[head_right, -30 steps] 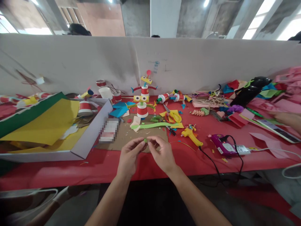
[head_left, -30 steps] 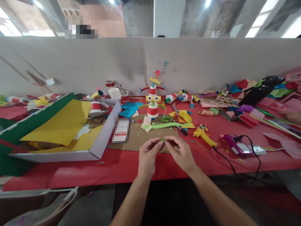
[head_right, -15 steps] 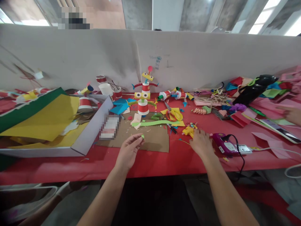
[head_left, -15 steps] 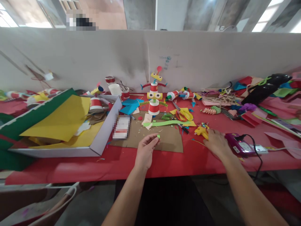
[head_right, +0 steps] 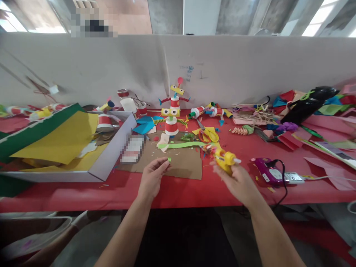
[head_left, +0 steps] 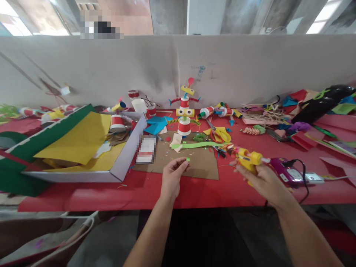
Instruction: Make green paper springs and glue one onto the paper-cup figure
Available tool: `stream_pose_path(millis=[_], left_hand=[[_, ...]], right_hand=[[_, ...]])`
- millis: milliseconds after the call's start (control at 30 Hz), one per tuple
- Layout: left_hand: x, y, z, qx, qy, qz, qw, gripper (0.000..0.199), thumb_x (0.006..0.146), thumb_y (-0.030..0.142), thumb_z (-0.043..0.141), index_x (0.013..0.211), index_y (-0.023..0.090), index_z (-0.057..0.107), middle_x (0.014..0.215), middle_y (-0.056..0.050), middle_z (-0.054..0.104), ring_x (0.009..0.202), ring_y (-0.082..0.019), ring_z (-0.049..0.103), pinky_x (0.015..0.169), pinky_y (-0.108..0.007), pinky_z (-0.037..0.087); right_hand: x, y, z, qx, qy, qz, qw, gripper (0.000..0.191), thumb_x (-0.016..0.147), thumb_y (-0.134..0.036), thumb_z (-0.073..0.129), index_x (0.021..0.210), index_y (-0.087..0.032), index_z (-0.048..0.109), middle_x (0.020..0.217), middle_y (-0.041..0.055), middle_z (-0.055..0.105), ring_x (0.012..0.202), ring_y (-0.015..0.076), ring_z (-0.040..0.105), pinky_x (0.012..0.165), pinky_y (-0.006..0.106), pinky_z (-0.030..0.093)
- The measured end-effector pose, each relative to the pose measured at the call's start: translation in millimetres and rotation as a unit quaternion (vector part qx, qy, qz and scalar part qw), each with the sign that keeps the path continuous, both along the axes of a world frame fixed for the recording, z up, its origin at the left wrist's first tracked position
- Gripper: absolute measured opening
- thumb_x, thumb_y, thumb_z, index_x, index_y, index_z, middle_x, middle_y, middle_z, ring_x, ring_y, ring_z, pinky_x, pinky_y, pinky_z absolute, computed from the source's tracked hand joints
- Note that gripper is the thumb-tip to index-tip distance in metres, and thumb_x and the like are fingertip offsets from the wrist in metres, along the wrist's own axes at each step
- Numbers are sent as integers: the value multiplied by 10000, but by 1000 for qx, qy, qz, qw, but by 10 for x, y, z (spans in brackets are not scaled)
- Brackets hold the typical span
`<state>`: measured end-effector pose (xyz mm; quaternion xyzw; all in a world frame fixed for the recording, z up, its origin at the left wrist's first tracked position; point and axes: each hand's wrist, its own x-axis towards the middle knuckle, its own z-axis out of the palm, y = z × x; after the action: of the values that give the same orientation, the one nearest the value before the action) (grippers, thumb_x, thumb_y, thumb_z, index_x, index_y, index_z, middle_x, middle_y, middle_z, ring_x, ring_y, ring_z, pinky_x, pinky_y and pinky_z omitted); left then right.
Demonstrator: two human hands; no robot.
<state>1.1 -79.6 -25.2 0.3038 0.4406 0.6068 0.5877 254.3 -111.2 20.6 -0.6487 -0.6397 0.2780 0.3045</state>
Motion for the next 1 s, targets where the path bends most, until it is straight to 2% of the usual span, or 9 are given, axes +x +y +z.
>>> stream_pose_path(millis=[100, 233, 433, 667, 1000], left_hand=[[17, -43, 60, -4, -7, -11, 1000, 253, 631, 241, 750, 850, 136, 681, 726, -15, 651, 655, -85, 602, 641, -198, 465], [22, -100, 127, -6, -25, -28, 999, 263, 617, 232, 761, 846, 131, 680, 737, -17, 652, 664, -84, 602, 670, -207, 475], [16, -152, 189, -5, -14, -23, 1000, 289, 573, 201, 785, 838, 141, 687, 744, -9, 653, 691, -89, 597, 661, -199, 464], [16, -163, 210, 2, 4, -19, 1000, 285, 568, 218, 786, 827, 145, 692, 736, -15, 667, 702, -101, 598, 679, -214, 464], [29, -165, 228, 17, 8, -32, 999, 249, 606, 219, 768, 832, 148, 691, 738, -14, 661, 705, -100, 598, 695, -215, 475]], right_hand=[[-252, -160, -7, -21, 137, 104, 985, 375, 849, -515, 452, 930, -177, 592, 727, 44, 608, 598, 145, 532, 547, 265, 433], [-427, -205, -61, -21, 219, 160, 962, 366, 867, -521, 431, 899, -182, 567, 625, 0, 521, 556, 117, 476, 530, 250, 400], [-495, -155, -81, -14, 241, 165, 956, 338, 871, -494, 451, 777, -184, 546, 617, -9, 490, 534, 98, 444, 517, 244, 379], [-523, -116, -126, -6, 224, 166, 960, 315, 880, -474, 446, 787, -189, 543, 600, -20, 464, 514, 96, 437, 491, 242, 366], [-516, -133, -88, 0, 193, 163, 968, 317, 889, -462, 437, 773, -180, 522, 581, -24, 472, 511, 94, 437, 495, 239, 352]])
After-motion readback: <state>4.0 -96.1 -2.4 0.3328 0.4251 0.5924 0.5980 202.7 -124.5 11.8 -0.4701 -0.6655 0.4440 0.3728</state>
